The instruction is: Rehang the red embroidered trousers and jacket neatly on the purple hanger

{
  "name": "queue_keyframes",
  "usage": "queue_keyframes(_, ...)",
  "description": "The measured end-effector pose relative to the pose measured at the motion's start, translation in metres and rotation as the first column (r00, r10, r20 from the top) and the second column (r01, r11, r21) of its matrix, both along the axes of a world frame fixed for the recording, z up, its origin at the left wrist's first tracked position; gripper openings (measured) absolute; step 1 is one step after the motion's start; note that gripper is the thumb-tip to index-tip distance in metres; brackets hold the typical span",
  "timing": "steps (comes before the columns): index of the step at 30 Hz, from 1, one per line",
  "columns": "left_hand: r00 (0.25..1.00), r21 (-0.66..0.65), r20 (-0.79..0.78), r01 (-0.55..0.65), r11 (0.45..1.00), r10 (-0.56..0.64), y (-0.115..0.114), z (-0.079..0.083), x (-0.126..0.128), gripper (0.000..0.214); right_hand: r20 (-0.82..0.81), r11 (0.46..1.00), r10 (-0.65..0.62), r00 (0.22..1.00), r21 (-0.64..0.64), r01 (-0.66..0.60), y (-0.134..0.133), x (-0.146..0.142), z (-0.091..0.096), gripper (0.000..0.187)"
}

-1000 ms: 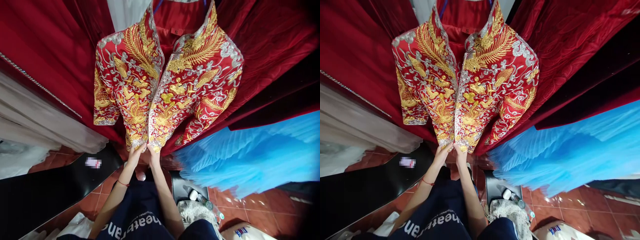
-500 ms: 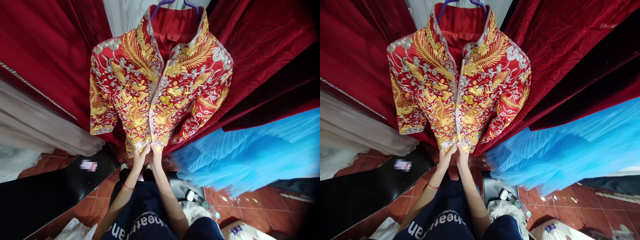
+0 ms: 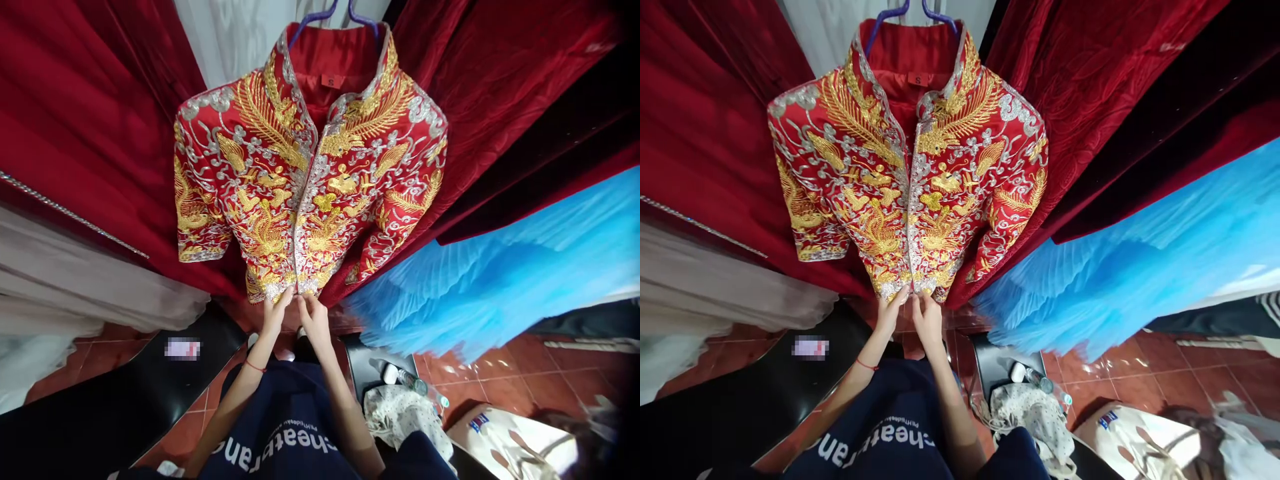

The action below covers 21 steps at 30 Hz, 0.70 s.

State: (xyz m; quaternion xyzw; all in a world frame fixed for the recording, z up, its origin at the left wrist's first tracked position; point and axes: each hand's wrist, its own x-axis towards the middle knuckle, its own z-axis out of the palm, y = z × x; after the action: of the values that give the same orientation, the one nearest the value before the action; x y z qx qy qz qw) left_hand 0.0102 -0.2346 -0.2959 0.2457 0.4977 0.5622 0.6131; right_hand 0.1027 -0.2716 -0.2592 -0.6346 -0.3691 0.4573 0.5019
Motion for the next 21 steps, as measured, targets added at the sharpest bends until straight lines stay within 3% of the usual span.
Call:
queue_keyframes(4, 1.0, 0.003, 0.002, 0.01, 1.0, -0.01, -0.001, -0.006, 0.001, 0.05, 0.177, 0.999, -0.033, 0.984, 0.04, 0.026, 0.008, -0.002, 0.001, 0.025)
queue_keyframes(9, 1.0, 0.006, 0.013, 0.023, 1.0, -0.024, -0.004, -0.01, 0.009, 0.042, 0.285, 0.992, -0.115, 0.952, 0.083, 0.095, 0.014, -0.004, -0.003, 0.021)
queue_keyframes(16, 0.998, 0.003, 0.038, -0.044, 0.999, 0.044, -0.007, -0.022, 0.019, 0.041, 0.298, 0.993, -0.011, 0.954, 0.119, -0.026, 0.015, 0.016, 0.004, 0.017)
queue_keyframes(21, 0.989, 0.003, 0.077, -0.129, 0.992, 0.128, -0.017, -0.032, 0.039, 0.036, -0.049, 0.998, 0.058, 0.997, 0.03, -0.057, 0.013, 0.031, 0.001, 0.03)
